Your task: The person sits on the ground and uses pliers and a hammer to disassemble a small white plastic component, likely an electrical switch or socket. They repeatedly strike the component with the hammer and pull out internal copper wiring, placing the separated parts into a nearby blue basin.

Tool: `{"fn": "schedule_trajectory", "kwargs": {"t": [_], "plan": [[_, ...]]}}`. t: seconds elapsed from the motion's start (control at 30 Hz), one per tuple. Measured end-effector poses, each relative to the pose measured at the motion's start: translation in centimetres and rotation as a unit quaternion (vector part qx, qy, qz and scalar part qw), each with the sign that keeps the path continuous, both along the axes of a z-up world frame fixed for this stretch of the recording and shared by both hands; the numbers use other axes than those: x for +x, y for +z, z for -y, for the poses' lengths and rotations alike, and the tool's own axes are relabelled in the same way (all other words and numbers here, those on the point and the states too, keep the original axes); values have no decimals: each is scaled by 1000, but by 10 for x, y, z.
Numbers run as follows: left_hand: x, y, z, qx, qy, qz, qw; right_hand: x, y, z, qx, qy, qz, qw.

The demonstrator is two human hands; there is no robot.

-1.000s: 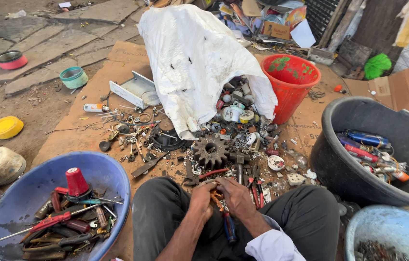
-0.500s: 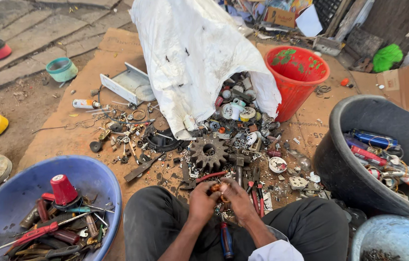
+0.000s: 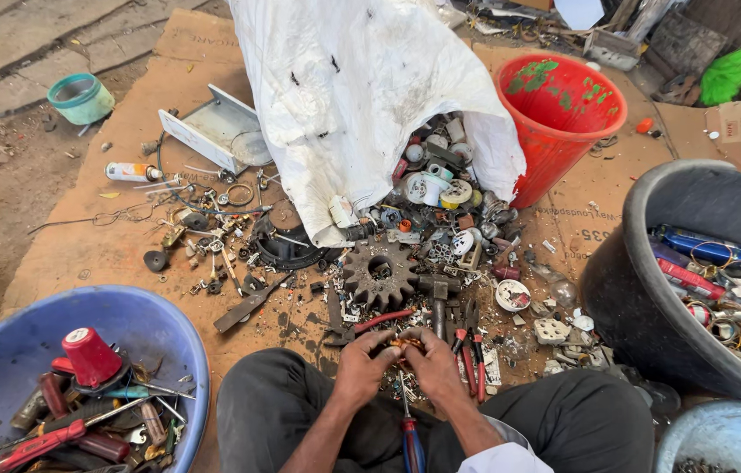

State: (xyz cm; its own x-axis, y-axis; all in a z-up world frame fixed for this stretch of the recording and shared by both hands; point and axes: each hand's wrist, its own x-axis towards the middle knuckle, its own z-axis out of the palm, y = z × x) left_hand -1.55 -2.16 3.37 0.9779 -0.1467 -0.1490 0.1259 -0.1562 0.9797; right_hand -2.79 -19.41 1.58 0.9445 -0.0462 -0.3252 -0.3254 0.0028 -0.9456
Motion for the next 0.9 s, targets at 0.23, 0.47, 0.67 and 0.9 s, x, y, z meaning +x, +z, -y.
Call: {"fn": "schedule_trajectory", "kwargs": {"t": [0.23, 0.47, 0.67, 0.9], "plan": [[18, -19, 4, -130, 25, -144, 981, 4, -8, -6, 83, -54, -53, 994], [27, -15, -9, -205, 35, -209, 956, 12, 11, 0, 78, 88, -50, 992], [30, -9, -19, -189, 92, -230, 950, 8, 8, 2, -250, 84, 57, 963], [46, -8, -58, -403, 186, -291, 848, 30, 59, 59, 282, -362, 30, 888]]}}
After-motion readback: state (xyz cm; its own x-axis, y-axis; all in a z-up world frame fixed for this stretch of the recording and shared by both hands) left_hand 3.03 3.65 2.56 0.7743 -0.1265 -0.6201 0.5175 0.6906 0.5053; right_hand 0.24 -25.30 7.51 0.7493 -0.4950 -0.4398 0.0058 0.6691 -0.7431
